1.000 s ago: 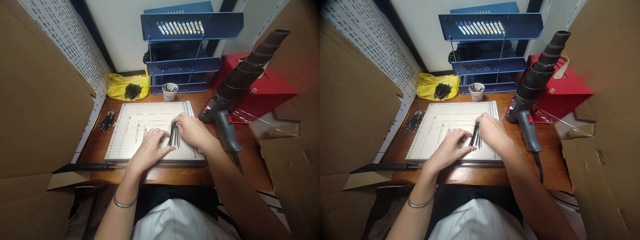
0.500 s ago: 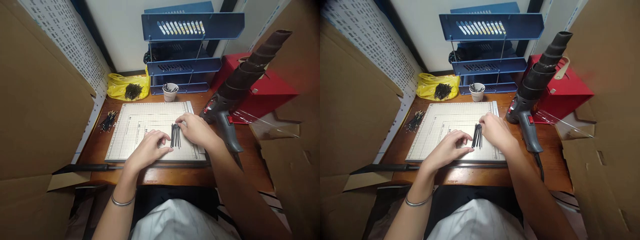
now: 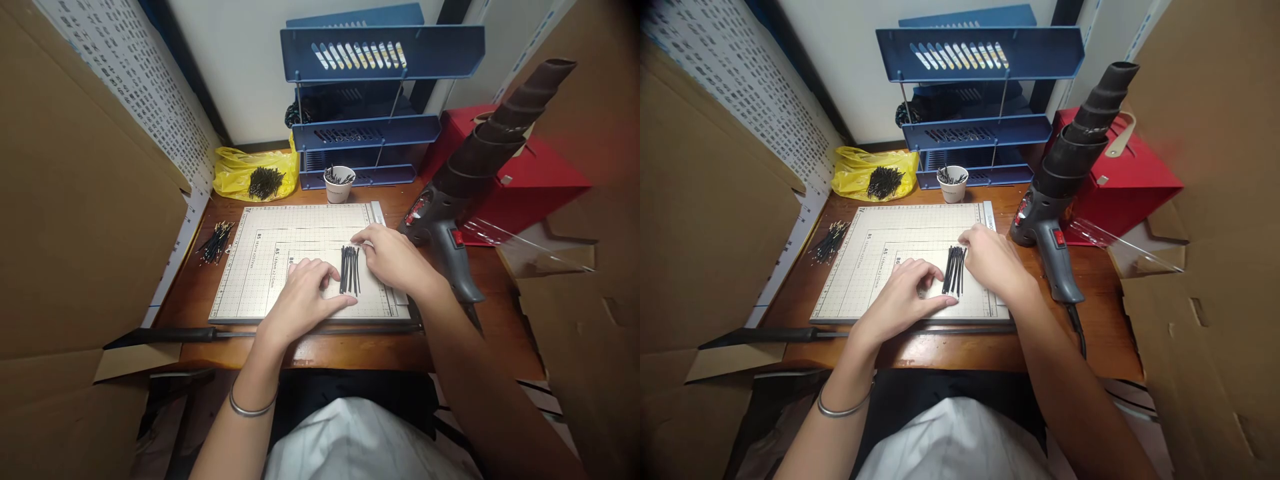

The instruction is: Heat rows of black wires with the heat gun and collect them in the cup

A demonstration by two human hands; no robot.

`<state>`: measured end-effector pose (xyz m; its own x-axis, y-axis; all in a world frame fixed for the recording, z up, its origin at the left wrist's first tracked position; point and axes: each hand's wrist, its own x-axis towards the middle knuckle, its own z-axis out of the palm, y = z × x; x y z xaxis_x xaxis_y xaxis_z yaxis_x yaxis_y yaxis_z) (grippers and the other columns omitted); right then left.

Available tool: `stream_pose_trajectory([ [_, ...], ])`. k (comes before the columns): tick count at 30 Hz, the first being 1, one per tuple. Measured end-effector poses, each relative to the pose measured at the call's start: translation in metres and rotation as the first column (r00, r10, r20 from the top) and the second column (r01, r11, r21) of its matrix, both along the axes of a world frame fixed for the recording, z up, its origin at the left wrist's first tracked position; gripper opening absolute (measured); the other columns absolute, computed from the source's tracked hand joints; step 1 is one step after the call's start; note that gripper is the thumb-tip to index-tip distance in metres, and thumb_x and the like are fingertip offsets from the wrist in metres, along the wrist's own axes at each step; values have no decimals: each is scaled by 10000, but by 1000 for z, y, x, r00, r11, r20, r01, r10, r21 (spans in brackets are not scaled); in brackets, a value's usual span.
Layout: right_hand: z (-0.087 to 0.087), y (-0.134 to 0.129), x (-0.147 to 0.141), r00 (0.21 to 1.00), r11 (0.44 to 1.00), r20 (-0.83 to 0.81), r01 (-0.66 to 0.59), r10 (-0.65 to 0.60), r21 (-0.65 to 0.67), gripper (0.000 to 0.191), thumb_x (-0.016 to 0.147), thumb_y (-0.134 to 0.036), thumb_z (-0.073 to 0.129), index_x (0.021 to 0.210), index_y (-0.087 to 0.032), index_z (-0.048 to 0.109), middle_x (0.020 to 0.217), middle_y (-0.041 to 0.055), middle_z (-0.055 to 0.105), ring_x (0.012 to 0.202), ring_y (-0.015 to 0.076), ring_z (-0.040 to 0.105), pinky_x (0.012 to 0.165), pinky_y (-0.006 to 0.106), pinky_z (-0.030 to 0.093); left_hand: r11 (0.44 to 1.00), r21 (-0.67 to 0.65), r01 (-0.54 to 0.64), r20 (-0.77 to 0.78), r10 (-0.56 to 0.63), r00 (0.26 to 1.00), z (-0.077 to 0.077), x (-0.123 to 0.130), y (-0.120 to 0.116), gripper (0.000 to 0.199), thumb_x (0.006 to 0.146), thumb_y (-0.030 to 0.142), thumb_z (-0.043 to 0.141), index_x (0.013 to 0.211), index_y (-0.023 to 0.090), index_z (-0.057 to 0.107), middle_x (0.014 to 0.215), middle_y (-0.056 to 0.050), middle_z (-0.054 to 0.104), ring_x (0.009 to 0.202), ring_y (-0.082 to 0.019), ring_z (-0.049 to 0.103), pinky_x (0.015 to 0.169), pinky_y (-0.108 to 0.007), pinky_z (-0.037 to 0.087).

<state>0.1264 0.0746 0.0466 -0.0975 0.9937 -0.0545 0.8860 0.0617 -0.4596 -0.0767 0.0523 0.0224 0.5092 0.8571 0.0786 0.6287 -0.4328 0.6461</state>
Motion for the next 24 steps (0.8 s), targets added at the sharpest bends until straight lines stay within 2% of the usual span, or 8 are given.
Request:
stream_pose_trajectory([
  [3, -2, -1, 1, 999, 1000, -40, -26, 25, -4, 382, 922, -63, 464, 1149, -194, 742, 1267, 67, 711, 1191, 260, 642, 1048, 363, 446, 998, 36, -50, -65, 52, 997, -2, 6, -2, 439, 778, 537, 852, 904, 213, 584, 856, 11, 599, 885, -236, 537, 829, -373, 359],
  [10, -3, 0, 5, 998, 999, -36, -44, 44, -5, 402, 905, -43, 469, 1166, -188, 738, 1285, 63, 701, 1191, 264, 637, 1052, 370, 444, 996, 65, -57, -79, 62, 995, -5, 7, -3, 380, 843, 524, 798, 907, 218, 583, 869, 3, 611, 892, -240, 536, 819, -378, 355],
  [15, -2, 0, 0, 994, 994, -12, -108, 108, 28, 413, 911, -48, 470, 1203, -189, 726, 1269, 75, 691, 1175, 251, 640, 1020, 335, 448, 1000, 14, 22, 2, -22, 1000, 1, -2, -3, 217, 937, 420, 717, 953, 229, 614, 857, 8, 595, 884, -220, 535, 848, -370, 379],
  [19, -1, 0, -5, 986, 986, 8, -167, 167, 20, 419, 915, -50, 459, 1200, -200, 726, 1250, 76, 684, 1104, 232, 664, 950, 317, 468, 1000, 18, 24, 17, -24, 1000, 2, -2, -3, 115, 964, 327, 676, 946, 228, 621, 852, 8, 602, 880, -216, 539, 862, -373, 383],
  [21, 0, 0, -4, 990, 989, 12, -141, 140, 50, 377, 937, -83, 469, 1184, -200, 729, 1252, 73, 681, 1118, 234, 657, 948, 321, 466, 1000, 17, -26, 33, 26, 999, 0, 3, -3, 138, 976, 336, 657, 904, 223, 622, 809, 14, 608, 847, -211, 549, 846, -372, 387],
  [24, 3, -6, -1, 998, 994, 17, -55, 54, 98, 302, 970, -169, 504, 1171, -208, 726, 1236, 62, 691, 1111, 237, 657, 925, 334, 465, 982, 38, -183, 26, 182, 983, -3, 16, -1, 253, 988, 330, 629, 767, 214, 586, 698, 20, 590, 768, -206, 552, 797, -371, 385],
])
